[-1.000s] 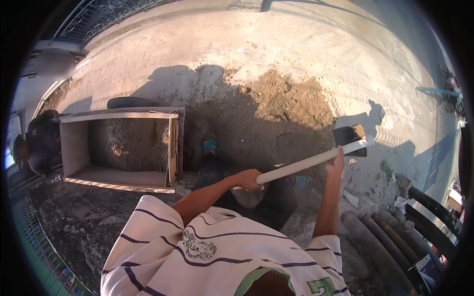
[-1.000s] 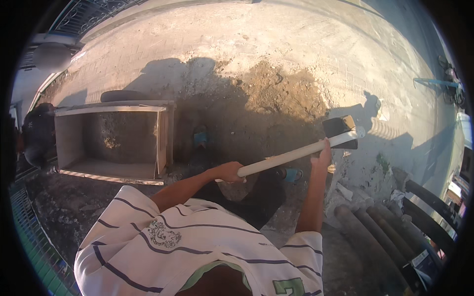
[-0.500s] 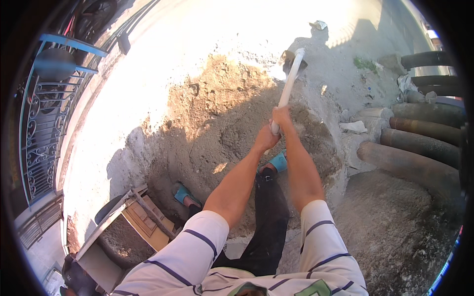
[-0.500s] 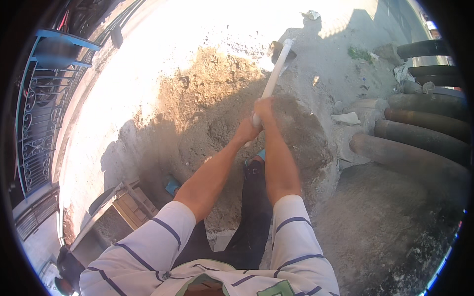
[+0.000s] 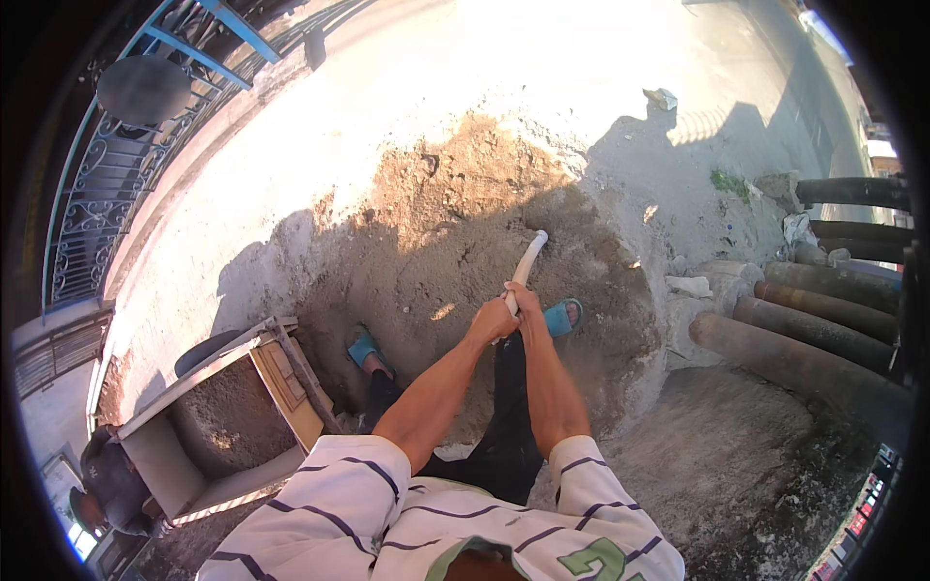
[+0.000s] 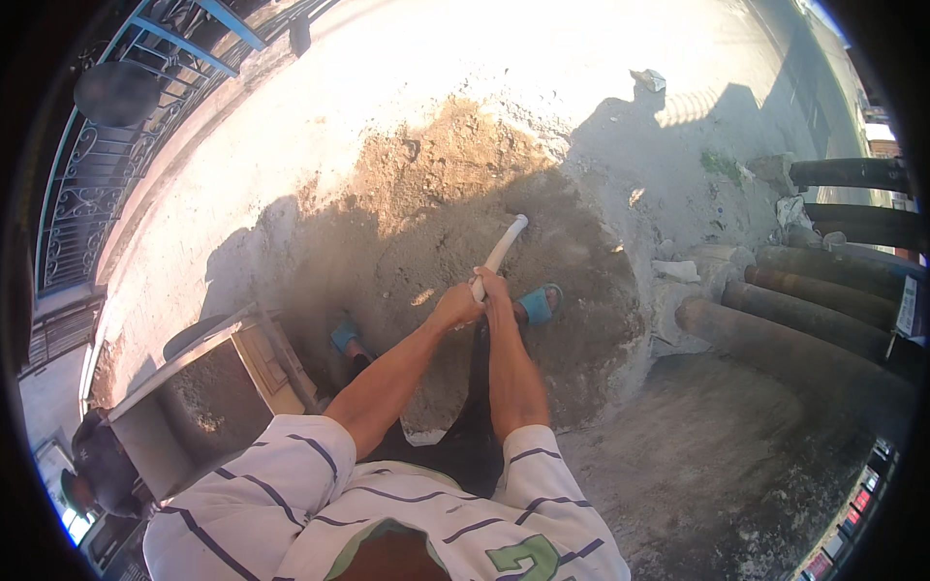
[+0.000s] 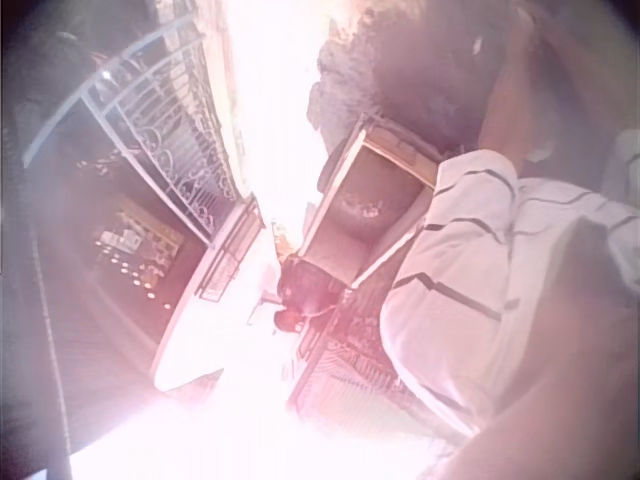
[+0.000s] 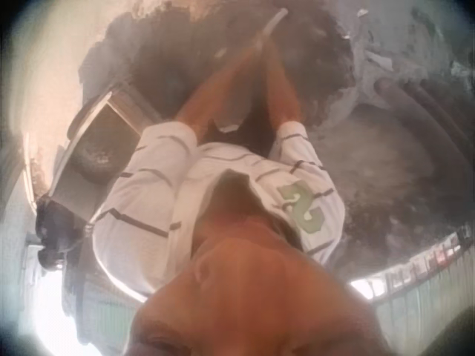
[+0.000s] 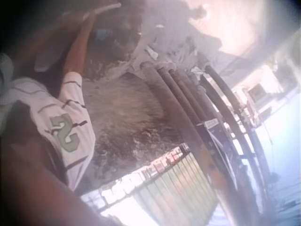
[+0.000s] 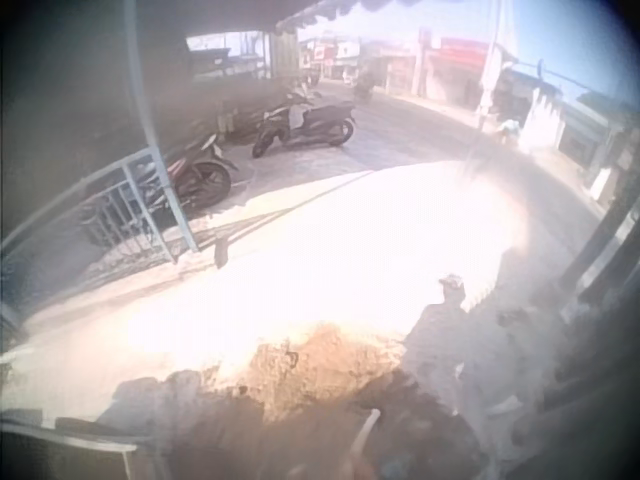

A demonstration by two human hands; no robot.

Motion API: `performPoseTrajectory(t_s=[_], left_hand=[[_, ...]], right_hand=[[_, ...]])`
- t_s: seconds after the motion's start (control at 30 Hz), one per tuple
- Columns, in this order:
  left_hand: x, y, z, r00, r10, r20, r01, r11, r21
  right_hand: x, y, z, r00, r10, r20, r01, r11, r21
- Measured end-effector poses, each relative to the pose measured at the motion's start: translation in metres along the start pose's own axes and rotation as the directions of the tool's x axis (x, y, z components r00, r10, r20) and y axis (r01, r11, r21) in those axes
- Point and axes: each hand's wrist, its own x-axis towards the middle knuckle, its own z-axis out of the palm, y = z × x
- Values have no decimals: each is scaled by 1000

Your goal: The person adjusts a plywood board in a wooden cart and then uses a hoe to shovel a mixture of sand and cement from a pile on the ground into the cart.

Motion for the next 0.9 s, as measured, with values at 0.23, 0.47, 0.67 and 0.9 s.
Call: performPoseTrajectory(t_s=[0.23, 0.47, 0.67, 0.9], left_hand=[[-173, -84, -103, 998, 67, 22, -68, 996, 65], [-510, -201, -268, 1000, 9, -7, -8, 994, 109], [-824, -336, -311, 573, -465, -675, 666, 745, 52], [-1008, -453, -275, 7, -154, -988, 954, 297, -40]], right_hand=[[-120, 80, 99, 965, 19, 263, -131, 899, 418], [-192, 140, 216, 956, 242, 166, -288, 876, 386], [-388, 338, 436, 738, 596, 318, -626, 779, -8], [-520, 484, 594, 320, 774, 546, -753, 558, -350]])
